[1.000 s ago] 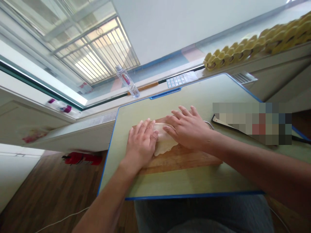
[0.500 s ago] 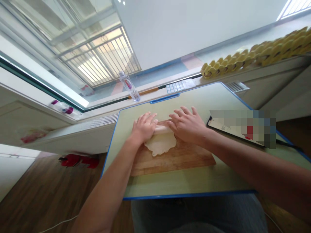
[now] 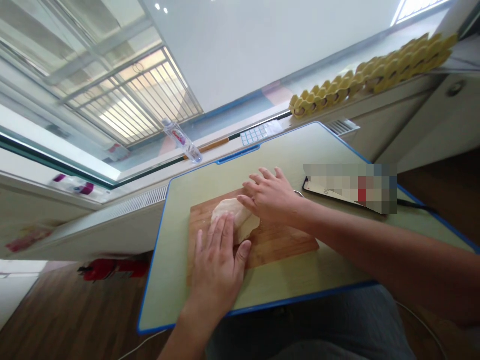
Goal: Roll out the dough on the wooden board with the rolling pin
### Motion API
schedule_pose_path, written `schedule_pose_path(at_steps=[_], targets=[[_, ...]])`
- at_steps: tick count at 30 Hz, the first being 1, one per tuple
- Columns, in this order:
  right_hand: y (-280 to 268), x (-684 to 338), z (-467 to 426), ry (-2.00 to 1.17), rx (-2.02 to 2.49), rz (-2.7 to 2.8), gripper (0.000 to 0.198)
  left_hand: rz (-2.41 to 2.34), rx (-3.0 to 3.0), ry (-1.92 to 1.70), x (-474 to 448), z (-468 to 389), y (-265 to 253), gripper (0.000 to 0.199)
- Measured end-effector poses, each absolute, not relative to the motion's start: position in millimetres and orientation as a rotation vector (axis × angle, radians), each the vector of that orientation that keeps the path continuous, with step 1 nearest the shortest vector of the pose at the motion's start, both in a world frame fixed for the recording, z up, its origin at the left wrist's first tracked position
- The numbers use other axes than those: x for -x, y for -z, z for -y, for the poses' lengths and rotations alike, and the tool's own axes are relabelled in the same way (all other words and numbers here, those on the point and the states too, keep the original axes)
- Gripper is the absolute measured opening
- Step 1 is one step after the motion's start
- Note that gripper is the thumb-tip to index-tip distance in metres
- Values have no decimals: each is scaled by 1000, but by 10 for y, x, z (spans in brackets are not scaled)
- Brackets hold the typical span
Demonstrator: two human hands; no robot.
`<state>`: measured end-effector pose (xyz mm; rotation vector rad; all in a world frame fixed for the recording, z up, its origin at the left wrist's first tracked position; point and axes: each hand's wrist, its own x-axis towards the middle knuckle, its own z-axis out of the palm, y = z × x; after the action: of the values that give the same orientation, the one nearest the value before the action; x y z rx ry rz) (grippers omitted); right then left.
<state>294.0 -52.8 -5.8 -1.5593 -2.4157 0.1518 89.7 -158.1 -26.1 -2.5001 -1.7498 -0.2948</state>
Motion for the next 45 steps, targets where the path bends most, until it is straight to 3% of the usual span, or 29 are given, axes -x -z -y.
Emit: schedule_pose_path(at_steps=[7,13,17,21,28,36,42,45], targets=[[76,-2953,502,-85,1533,2388,54,2004,2421,221,-746,857,132,60],[77,-2980,501,-142,1331,2456,47,2110,2383,390,-670,370,158,57],[75,-2970,492,-167,1171,2545,35,2133,2403,565,-492,340,239,62],[116,-2948,442,-168,1413,2454,31,2198,2373,891,-269,397,290,69],[175,-2954,410,-55,1598,2317,33,1997,2689,563,-466,639,189,54],[165,-2943,427,-73,1608,2318,32,2245,2667,887,-589,557,76,36],[172,-2941,432,-87,1616,2320,30,2486,2713,1044,-702,590,-29,56],[161,-2944,442,-105,1611,2303,30,2554,2829,1011,-684,623,-95,47]])
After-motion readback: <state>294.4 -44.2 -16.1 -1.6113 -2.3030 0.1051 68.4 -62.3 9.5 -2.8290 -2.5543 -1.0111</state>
